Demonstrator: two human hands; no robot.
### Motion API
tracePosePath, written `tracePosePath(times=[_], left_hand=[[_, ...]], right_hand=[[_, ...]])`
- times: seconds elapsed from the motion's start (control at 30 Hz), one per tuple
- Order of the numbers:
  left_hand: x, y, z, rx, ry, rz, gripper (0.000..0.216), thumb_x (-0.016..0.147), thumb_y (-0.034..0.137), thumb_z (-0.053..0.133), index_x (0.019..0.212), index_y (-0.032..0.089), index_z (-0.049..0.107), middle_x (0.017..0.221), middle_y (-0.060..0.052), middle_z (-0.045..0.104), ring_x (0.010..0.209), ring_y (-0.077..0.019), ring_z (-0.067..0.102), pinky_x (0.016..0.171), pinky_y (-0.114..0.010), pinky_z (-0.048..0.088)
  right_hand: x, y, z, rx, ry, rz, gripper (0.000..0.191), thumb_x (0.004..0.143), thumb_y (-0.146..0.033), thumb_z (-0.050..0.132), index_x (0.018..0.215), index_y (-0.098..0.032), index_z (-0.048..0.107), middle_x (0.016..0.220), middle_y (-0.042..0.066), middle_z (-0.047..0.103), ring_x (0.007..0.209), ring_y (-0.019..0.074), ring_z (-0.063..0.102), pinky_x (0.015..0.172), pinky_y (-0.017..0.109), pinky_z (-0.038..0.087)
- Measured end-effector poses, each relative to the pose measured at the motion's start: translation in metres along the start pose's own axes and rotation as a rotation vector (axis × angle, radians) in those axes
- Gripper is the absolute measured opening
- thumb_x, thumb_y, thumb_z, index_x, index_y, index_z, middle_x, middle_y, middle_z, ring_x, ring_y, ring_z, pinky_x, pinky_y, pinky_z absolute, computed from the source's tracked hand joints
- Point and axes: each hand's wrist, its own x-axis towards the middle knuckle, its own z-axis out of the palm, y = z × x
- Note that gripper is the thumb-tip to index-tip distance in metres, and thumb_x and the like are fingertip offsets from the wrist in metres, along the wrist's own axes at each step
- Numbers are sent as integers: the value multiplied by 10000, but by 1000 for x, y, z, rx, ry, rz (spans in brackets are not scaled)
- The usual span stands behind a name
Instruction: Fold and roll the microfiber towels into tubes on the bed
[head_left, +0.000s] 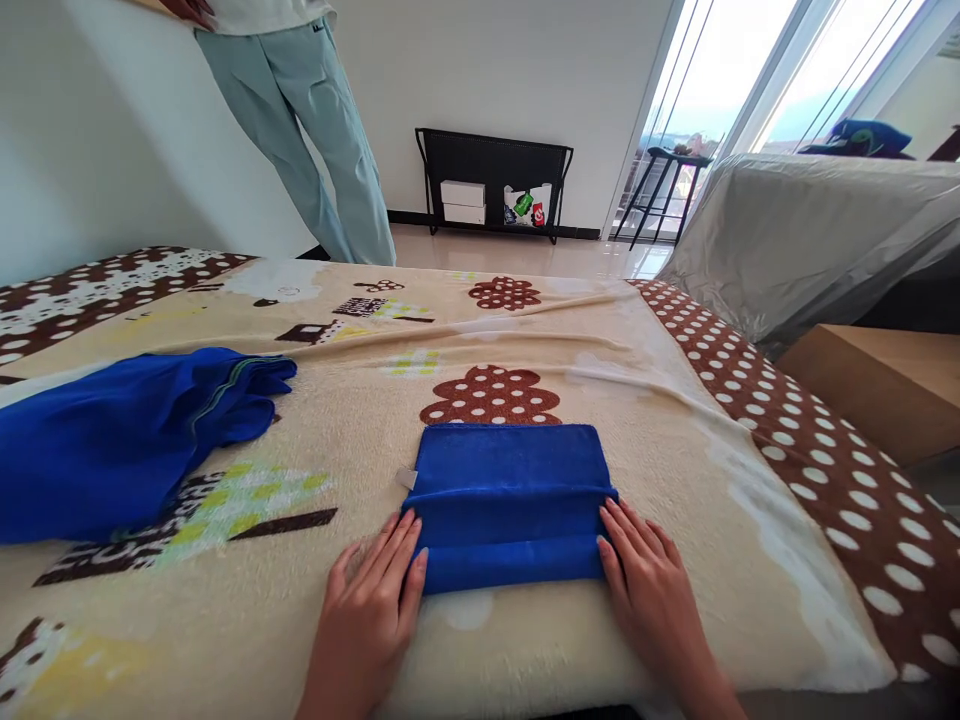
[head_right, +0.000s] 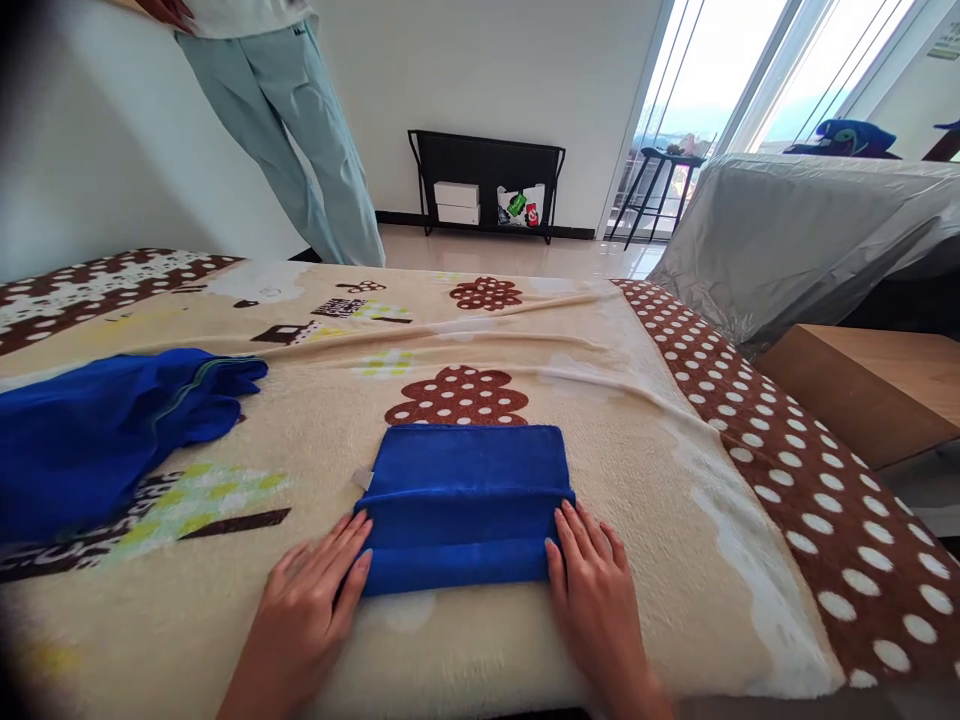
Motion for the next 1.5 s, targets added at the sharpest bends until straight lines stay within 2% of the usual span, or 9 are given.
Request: tracePosePath(times=[0.27,0.43,0.57,0.83,1.0,1.17,1.3,1.4,1.5], left_hand=[[37,79,6,-138,-145,245,483,908,123,411,1367,135,560,1396,-77,598,1273,-191,573,1022,-363,410],[21,22,11,-38,-100,22,438,995,342,437,1379,162,546,1392,-79,600,1257,-241,583,1036,-421,386],[9,-4,1,2,2,-36,393,995,314,445,1339,177,580,1341,-94,638,1241,-279,592,1106,-486,276],[42,82,6,-140,-147,219,458,963,199,401,1402,164,526,1439,-59,557,1304,-183,542,1057,-356,363],[22,19,13,-17,-121,-71,459,1006,340,404,1436,201,487,1442,-64,552,1308,-244,537,1097,-452,298],[4,-20,0,2,-25,-121,418,998,277,414,1400,245,526,1412,-76,582,1307,-276,539,1156,-529,159],[22,16,-4,-43,28,6,489,948,144,432,1431,201,489,1403,-67,593,1307,-221,542,1155,-435,218],[41,60,2,-151,-96,203,508,929,142,433,1433,168,489,1423,-46,578,1329,-172,520,1115,-340,313],[54,85,9,-200,-228,191,477,955,224,420,1419,170,513,1465,-52,530,1342,-182,509,1096,-355,372]], right_hand=[[25,-91,5,215,-79,-181,398,1002,-230,407,1360,-192,577,1429,25,555,1322,183,523,1124,386,392],[20,-27,6,71,-86,-27,408,1029,-296,372,1370,-179,564,1425,42,556,1306,220,539,1079,440,405],[7,0,1,2,-18,29,423,1032,-330,367,1357,-158,575,1398,68,581,1314,251,529,1078,463,377],[28,-89,6,215,-107,-142,413,1007,-224,376,1374,-206,564,1421,20,562,1331,180,513,1109,376,371],[28,-35,10,45,-96,73,466,1033,-400,352,1372,-166,568,1411,81,567,1318,244,528,1087,456,382],[14,7,5,-42,-35,120,541,1040,-459,281,1347,-135,587,1382,108,591,1313,265,532,1069,478,381],[16,-28,-2,-27,40,28,467,1031,-386,355,1352,-132,580,1411,98,566,1329,252,516,1097,452,356],[25,-66,-2,56,-12,-114,425,1007,-287,406,1380,-150,558,1464,72,514,1374,218,467,1130,407,346],[34,-81,4,116,-107,-156,433,999,-243,394,1394,-149,544,1457,65,522,1366,195,477,1102,367,392]])
